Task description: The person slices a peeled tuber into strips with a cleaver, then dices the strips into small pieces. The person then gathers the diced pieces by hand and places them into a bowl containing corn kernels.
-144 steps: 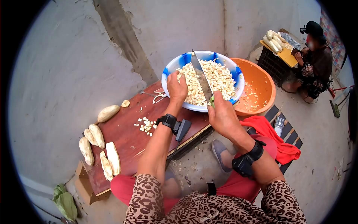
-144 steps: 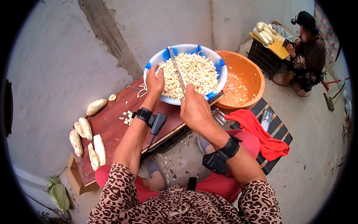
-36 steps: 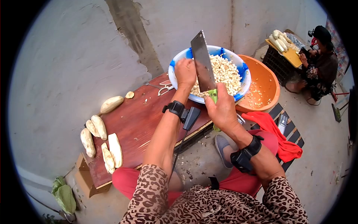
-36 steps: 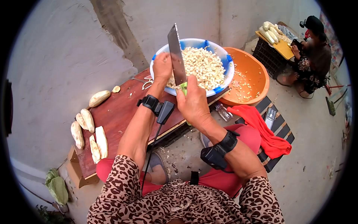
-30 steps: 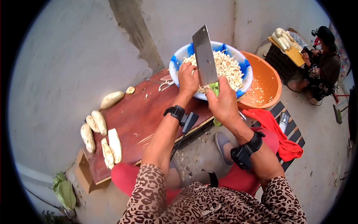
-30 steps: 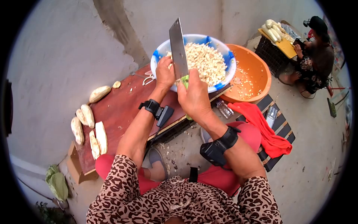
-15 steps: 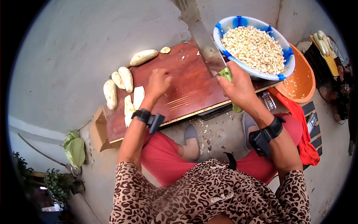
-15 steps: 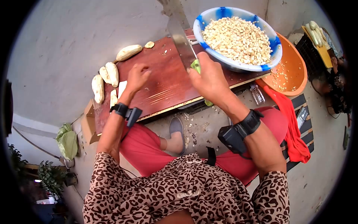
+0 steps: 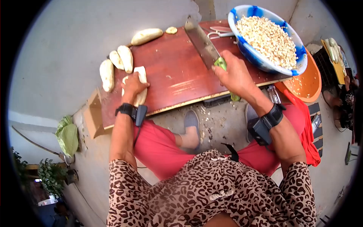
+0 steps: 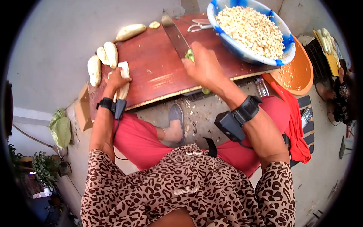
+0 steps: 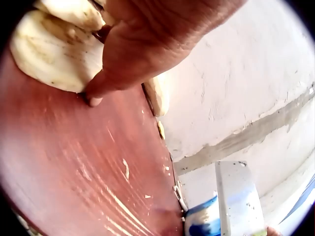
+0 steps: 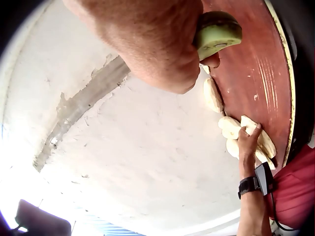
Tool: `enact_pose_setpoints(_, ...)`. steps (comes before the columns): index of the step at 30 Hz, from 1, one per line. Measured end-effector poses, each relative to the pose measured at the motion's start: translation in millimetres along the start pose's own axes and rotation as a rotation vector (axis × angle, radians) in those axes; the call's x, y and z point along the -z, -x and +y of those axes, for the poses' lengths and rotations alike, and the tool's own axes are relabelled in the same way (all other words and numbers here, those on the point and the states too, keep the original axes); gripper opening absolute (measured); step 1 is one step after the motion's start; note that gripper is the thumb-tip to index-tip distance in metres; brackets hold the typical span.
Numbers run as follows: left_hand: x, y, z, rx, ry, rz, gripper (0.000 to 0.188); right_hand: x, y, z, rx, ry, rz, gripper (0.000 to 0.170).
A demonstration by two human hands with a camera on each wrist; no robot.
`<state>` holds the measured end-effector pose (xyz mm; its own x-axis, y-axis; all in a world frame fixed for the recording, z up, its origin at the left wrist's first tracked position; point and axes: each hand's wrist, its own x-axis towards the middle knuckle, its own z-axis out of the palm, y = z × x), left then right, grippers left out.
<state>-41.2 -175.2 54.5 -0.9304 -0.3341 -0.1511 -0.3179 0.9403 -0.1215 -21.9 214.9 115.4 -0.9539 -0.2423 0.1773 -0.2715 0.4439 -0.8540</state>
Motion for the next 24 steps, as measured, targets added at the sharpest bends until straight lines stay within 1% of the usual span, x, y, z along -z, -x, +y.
enact_pose_setpoints(3,-8,-11,-5,-0.001,0.056,0.021,0.086,-1,-1,6,0.010,0.048,-0.005,0.029)
enact_pose_setpoints(4,-1,-7,1,0.033,0.075,-0.003,0.087,-2,-1,8,0.004,0.066,-0.009,0.029)
enact_pose_setpoints(5,1,-1,5,-0.001,0.116,0.043,0.088,-1,0,8,-0.001,0.058,-0.014,0.029)
enact_pose_setpoints(7,-6,-6,6,-0.055,0.170,0.064,0.086,1,0,8,-0.009,0.039,-0.016,0.029)
enact_pose_setpoints(10,-4,-3,16,-0.050,0.187,0.015,0.088,2,1,11,0.006,0.077,-0.002,0.030)
enact_pose_setpoints(13,-6,0,29,-0.134,0.193,0.046,0.087,2,0,15,-0.002,0.092,-0.004,0.030)
enact_pose_setpoints(15,-4,3,40,-0.145,0.214,0.026,0.083,3,0,14,-0.030,0.104,-0.017,0.030)
enact_pose_setpoints(17,-2,6,48,-0.153,0.229,0.021,0.081,4,1,15,-0.013,0.120,-0.013,0.030)
enact_pose_setpoints(18,-1,7,49,-0.186,0.221,0.041,0.081,4,1,16,-0.006,0.128,-0.012,0.030)
enact_pose_setpoints(21,2,7,54,-0.239,0.241,0.059,0.085,6,2,18,0.013,0.150,-0.003,0.031)
enact_pose_setpoints(24,2,4,63,-0.258,0.258,0.075,0.088,8,4,15,-0.033,0.159,-0.036,0.030)
